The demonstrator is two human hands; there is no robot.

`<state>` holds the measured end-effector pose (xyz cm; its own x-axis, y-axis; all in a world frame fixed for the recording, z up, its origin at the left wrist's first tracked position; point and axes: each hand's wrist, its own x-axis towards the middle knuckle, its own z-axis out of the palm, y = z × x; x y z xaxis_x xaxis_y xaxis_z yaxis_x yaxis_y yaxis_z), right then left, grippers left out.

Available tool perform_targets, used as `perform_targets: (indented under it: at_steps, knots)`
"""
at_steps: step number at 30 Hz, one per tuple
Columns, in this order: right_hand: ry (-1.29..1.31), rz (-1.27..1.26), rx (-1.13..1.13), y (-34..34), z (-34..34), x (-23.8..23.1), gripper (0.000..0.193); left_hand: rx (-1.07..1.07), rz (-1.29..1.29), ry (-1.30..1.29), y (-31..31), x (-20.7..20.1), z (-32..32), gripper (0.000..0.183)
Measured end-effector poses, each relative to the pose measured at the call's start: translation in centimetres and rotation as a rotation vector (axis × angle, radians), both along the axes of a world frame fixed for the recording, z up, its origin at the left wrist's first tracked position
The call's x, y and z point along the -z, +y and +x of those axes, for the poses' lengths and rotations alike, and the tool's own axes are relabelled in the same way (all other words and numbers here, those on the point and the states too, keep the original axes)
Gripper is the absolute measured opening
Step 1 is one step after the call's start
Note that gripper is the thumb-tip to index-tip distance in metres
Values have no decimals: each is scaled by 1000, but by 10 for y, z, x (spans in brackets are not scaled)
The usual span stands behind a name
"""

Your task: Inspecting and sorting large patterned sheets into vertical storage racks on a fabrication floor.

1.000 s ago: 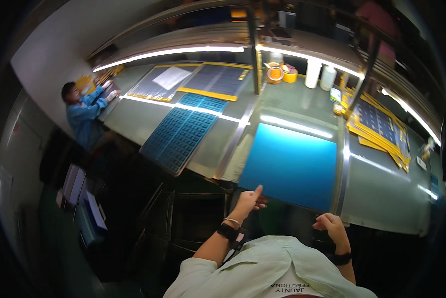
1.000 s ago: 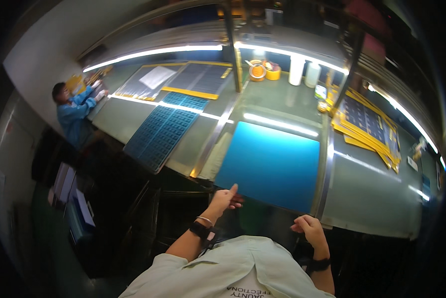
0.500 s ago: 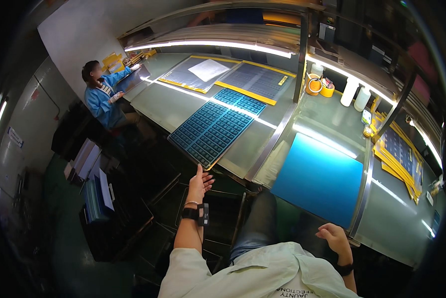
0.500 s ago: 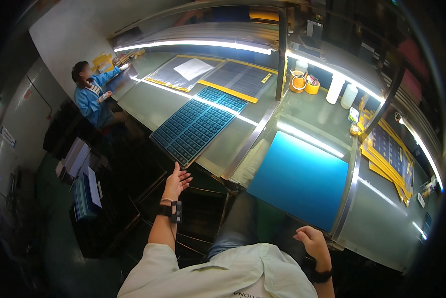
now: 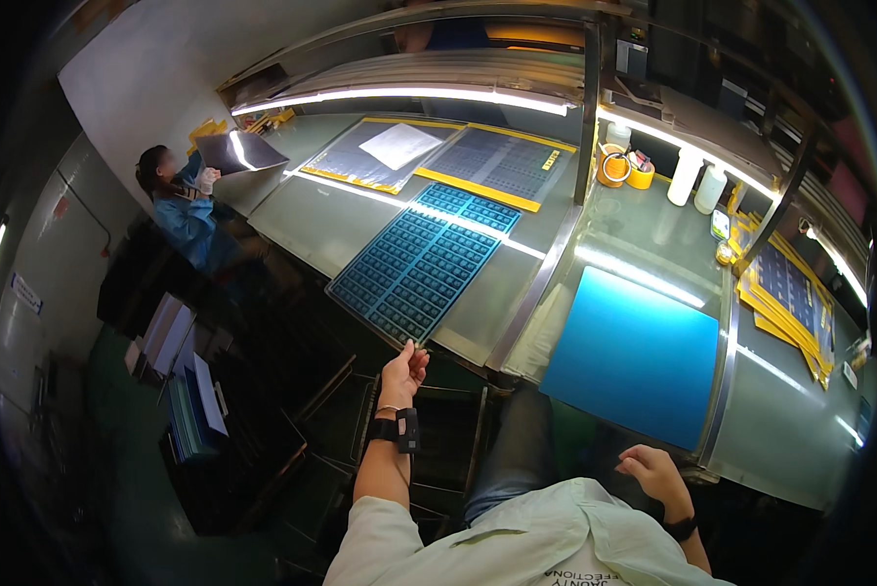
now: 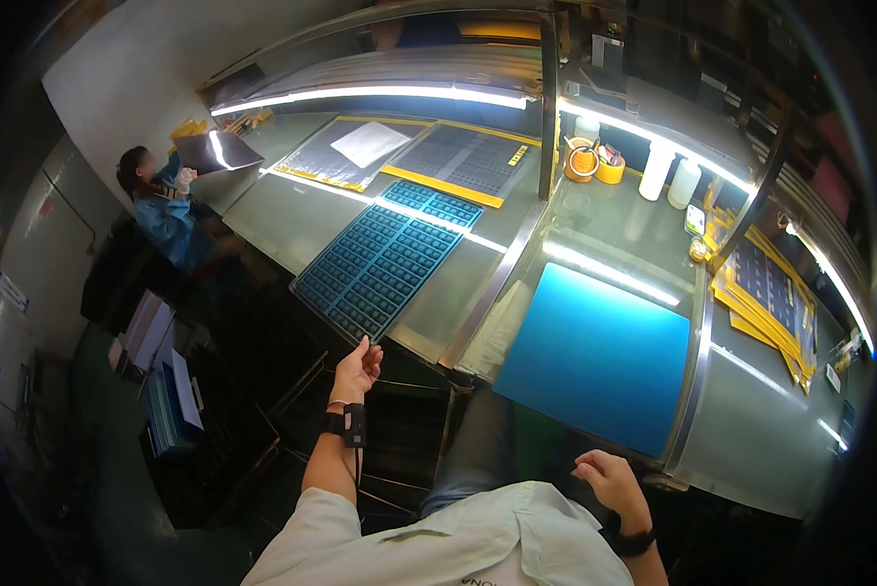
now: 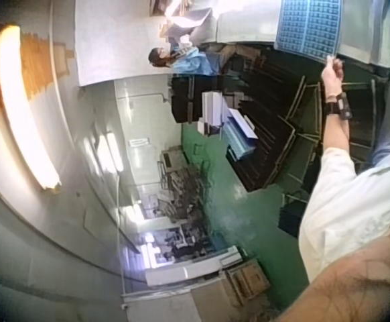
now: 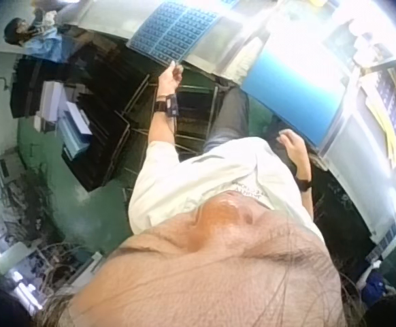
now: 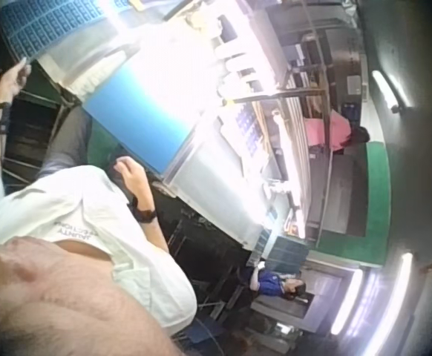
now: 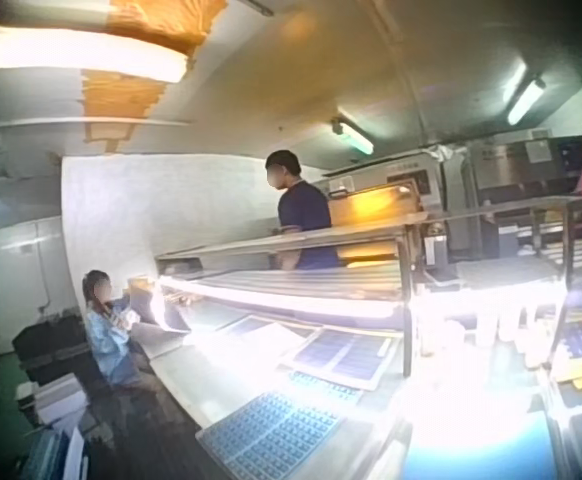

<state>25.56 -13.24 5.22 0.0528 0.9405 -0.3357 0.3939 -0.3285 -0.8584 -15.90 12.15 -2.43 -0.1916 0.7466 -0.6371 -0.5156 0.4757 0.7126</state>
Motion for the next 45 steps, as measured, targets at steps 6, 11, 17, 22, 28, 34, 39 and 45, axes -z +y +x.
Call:
perform_targets:
  at_steps: [6,11,17,22,28,34,39,45]
  knots:
    - [6,36,-38,13,-5,2,19,42,-113,-153,-10,-9,9,28]
    - [-8,28,-49,16,-9,-4,19,42,-96,-123,-11,-6,12,28]
    - [-24,18,-45,13,-6,-5,18,-11,-36,-47,-8,-5,18,23]
    - [-18,23,-36,10,-6,-5,18,-7,-37,-62,-11,0,14,21]
    - [-58,83,-157,28,-21,-14,19,45,-94,-106,-19,-11,24,20]
    - [372,-25,-193,106,-70,-1,29,160,143,100,-50,-41,75,22]
    - [1023,-202,-24,205,-142,17,33,222,332,80,-90,-47,127,21]
    - [1148,-245,154,216,-148,-4,35,940,697,283,-122,-46,88,15]
